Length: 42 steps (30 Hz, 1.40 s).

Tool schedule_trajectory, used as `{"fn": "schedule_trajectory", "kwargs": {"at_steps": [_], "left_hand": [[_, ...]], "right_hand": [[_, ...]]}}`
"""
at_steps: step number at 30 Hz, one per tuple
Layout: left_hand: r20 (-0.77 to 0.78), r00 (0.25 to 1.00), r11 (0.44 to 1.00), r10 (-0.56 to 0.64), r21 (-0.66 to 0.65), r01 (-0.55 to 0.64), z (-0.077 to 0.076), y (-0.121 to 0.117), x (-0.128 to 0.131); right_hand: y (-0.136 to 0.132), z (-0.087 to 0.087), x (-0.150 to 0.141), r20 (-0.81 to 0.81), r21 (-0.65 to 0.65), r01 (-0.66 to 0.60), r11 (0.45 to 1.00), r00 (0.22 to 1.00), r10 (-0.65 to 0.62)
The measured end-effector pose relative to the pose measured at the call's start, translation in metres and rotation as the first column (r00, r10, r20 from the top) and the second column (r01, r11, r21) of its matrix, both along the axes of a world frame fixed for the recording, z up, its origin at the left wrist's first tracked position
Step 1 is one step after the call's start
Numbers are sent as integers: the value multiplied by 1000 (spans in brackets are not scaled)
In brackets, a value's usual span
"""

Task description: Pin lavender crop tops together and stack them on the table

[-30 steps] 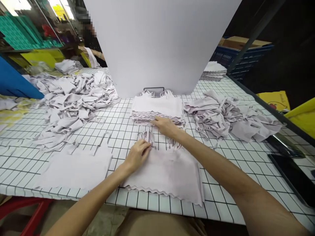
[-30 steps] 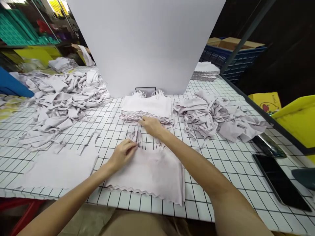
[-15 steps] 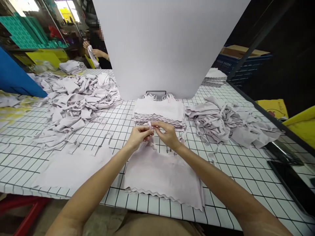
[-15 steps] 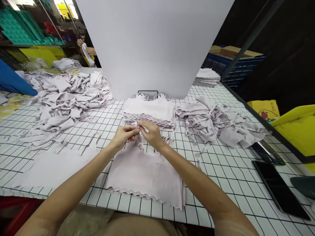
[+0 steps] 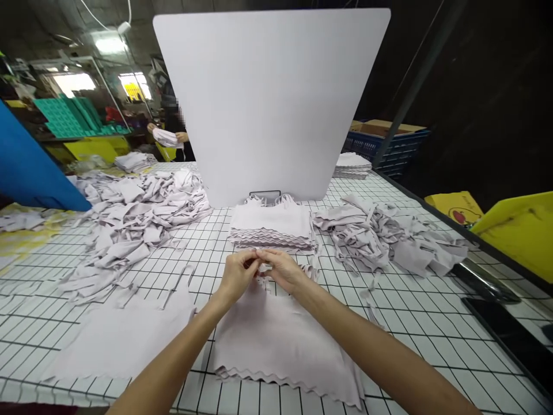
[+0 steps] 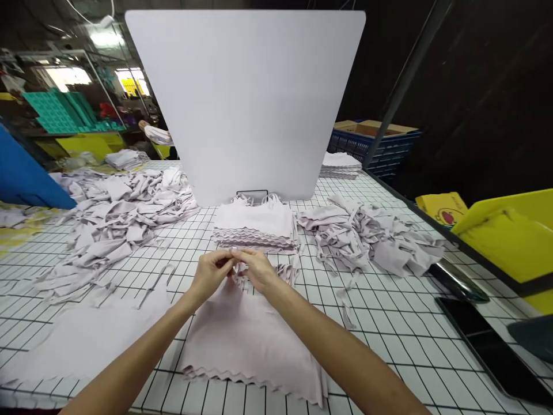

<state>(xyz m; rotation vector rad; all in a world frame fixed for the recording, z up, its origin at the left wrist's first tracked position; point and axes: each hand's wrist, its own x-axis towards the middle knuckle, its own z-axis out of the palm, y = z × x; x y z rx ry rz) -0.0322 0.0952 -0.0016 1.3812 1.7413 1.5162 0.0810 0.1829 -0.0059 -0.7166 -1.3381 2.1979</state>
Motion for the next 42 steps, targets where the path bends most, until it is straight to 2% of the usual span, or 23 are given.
{"fn": "schedule_trajectory", "kwargs": {"at_steps": [6, 9, 11, 13, 15, 16, 17, 18, 19, 21, 22, 24, 26, 27, 28, 31, 32, 33, 35, 37, 39, 40, 42], "left_hand": [[42, 999, 1000, -18, -16, 19, -14, -1, 5], [90, 996, 999, -14, -39, 18, -20, -1, 2], [139, 990, 1000, 22, -15, -20, -20, -3, -2], [297, 954, 998, 48, 16, -55, -15, -6, -6], [532, 846, 1000, 2, 15, -12, -7, -11, -8], [640, 768, 1000, -27, 8, 29, -3, -14, -9], [721, 691, 998, -46, -2, 68, 1, -16, -9], [780, 623, 996, -49, -12, 92, 5, -19, -9], [824, 565, 995, -37, -24, 99, 7, -21, -8], [874, 486, 994, -10, -47, 104, 10, -26, -7], [883, 469, 992, -8, -53, 116, 10, -29, -7], [882, 470, 989, 1, -71, 131, 7, -33, -5], [866, 498, 988, 42, -111, 110, 5, -37, -3], [852, 521, 987, 59, -128, 98, 4, -38, -2], [831, 553, 987, 64, -136, 91, 3, -40, 0], [701, 713, 988, 24, -124, 87, 5, -44, 5], [634, 773, 991, 20, -118, 71, 6, -45, 7], [566, 824, 993, 31, -113, 40, 6, -47, 8], [452, 891, 995, 50, -102, -4, 5, -51, 10], [327, 945, 996, 30, -85, -2, 1, -58, 12], [100, 995, 996, 2, -89, 7, -8, -68, 12], [-48, 999, 994, 1, -113, -7, -14, -74, 12], [-309, 951, 977, 3, -202, -69, -26, -85, 10]], "right_hand": [[17, 4, -12, -40, 101, 107, 989, 994, -103], [19, 10, -12, -55, 234, 109, 966, 994, -99], [17, 12, -11, -74, 356, 126, 926, 992, -106], [13, 13, -9, -89, 475, 143, 868, 989, -115], [10, 11, -6, -88, 559, 143, 817, 990, -112], [9, 9, -4, -86, 626, 139, 768, 990, -110], [8, 7, -3, -88, 711, 138, 689, 990, -107], [9, 4, -2, -96, 804, 140, 579, 990, -105], [9, 2, -1, -112, 885, 146, 443, 988, -102], [10, -2, 1, -150, 969, 165, 184, 984, -94], [11, -4, 2, -164, 979, 173, 111, 983, -88], [12, -6, 4, -165, 985, 169, 38, 983, -83], [12, -7, 7, -139, 989, 142, 39, 988, -74], [11, -7, 10, -126, 989, 130, 73, 990, -60], [9, -6, 14, -103, 985, 107, 133, 994, -35], [0, 2, 26, 16, 922, -49, 384, 996, 90], [-3, 5, 29, 51, 889, -100, 447, 991, 120], [-7, 7, 31, 72, 868, -125, 481, 989, 128], [-12, 10, 34, 59, 870, -92, 484, 995, 84], [-16, 9, 38, 28, 895, -32, 444, 999, 15], [-19, 6, 42, 16, 903, -7, 430, 1000, -16], [-20, 3, 44, 20, 896, -11, 444, 1000, -18], [-23, -3, 48, 40, 869, -32, 493, 999, -7]]}}
